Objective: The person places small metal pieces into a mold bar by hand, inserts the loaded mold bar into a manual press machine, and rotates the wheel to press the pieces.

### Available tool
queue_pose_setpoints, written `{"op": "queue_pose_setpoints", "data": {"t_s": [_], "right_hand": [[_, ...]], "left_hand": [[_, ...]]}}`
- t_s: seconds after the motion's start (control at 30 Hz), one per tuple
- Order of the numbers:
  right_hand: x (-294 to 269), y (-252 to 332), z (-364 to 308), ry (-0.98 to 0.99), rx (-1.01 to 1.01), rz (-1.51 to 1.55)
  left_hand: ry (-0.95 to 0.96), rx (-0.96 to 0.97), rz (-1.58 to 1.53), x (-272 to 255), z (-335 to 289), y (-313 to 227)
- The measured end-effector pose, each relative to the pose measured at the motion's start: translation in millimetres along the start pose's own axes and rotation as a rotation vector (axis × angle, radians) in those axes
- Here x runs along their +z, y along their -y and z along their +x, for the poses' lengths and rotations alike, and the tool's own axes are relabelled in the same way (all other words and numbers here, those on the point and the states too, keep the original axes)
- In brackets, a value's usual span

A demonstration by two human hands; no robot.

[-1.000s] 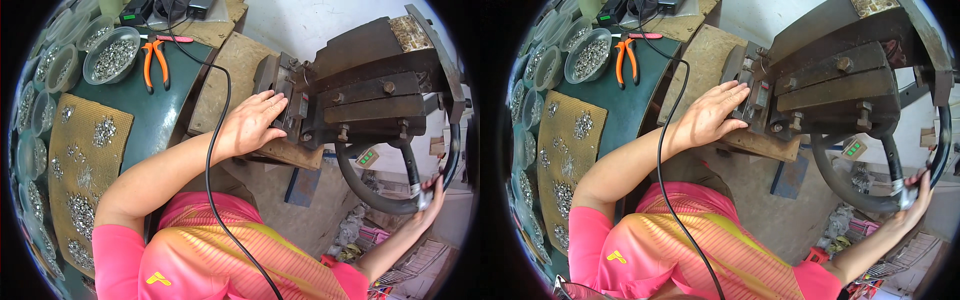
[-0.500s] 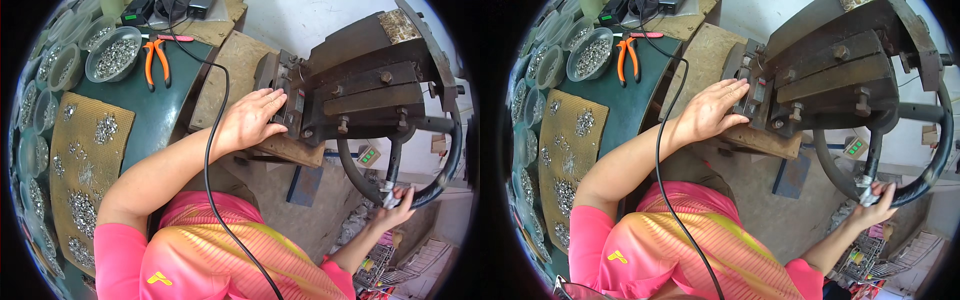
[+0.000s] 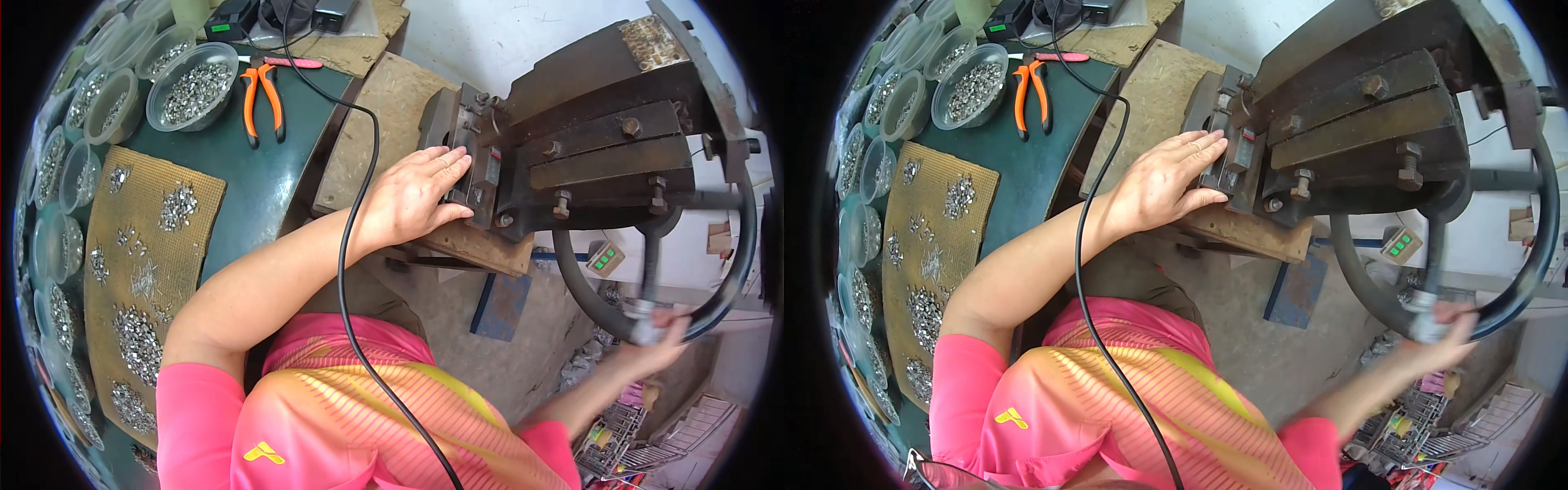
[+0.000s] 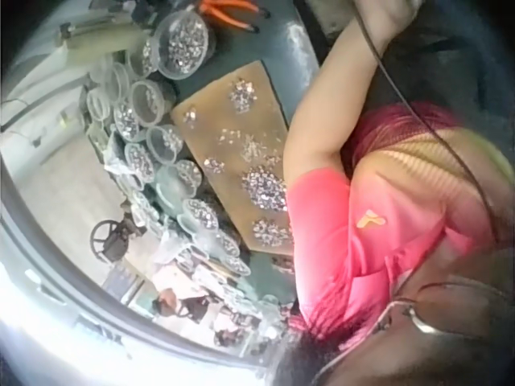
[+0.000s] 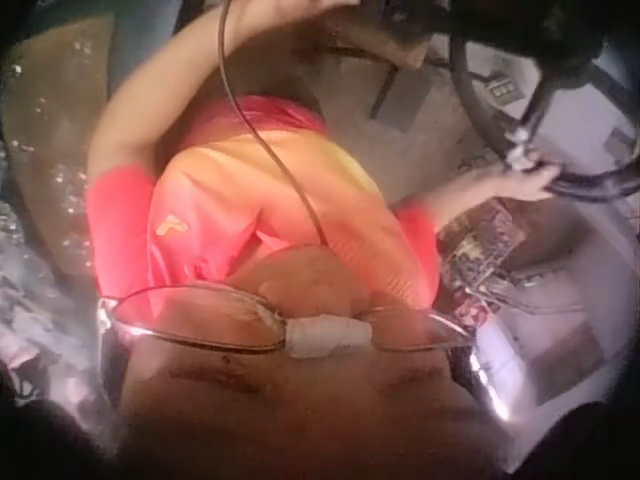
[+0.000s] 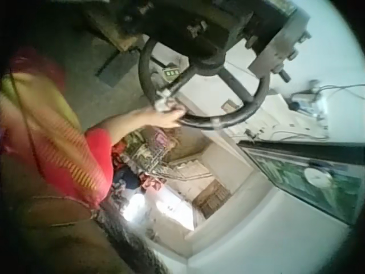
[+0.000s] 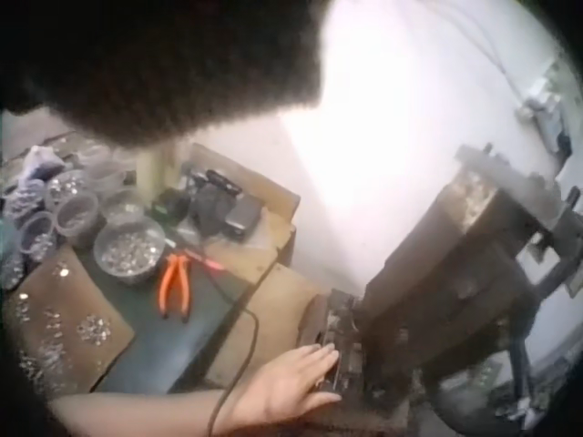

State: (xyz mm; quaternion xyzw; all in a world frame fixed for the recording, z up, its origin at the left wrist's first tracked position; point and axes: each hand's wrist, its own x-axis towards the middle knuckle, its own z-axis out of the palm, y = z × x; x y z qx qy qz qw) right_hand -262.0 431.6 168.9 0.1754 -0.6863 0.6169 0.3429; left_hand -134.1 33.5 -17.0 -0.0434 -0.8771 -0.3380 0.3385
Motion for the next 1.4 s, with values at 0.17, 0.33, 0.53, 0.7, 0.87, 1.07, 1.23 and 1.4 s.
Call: {"op": "queue_pose_setpoints", "data": {"t_s": [0.17, 0.33, 0.53, 0.7, 0.87, 1.07, 1.23, 1.4], "right_hand": [[2.8, 13.0, -10.8, 0.101, 0.081, 0.087], [4.9, 64.4, 94.2, 0.208, 0.286, 0.073], [29.5, 53.7, 31.1, -0.028, 0.098, 0.01], [16.4, -3.4, -37.5, -0.052, -0.055, 0.175], [13.1, 30.5, 16.2, 0.081, 0.116, 0.2], [30.0, 59.2, 15.0, 0.037, 0.061, -0.162], [62.6, 70.6, -30.8, 0.091, -0.945, -0.309], [171.3, 106.7, -138.3, 1.789, -0.558, 0.352]], "left_hand": [[-0.016, 0.012, -0.01, 6.9, 1.0, 4.0], [-0.014, -0.001, -0.029, 5.7, 0.7, 0.6], [-0.034, -0.009, -0.008, 7.1, -0.6, -0.5], [0.011, -0.037, -0.04, 4.6, 1.9, -6.4], [-0.046, -0.077, 0.033, 2.4, 15.8, -21.8], [-0.084, -0.079, 0.231, 11.3, 20.9, -27.7], [-0.08, -0.062, 0.216, -20.0, -4.8, -9.1], [-0.042, -0.096, 0.132, -68.1, -39.0, -9.6]]}}
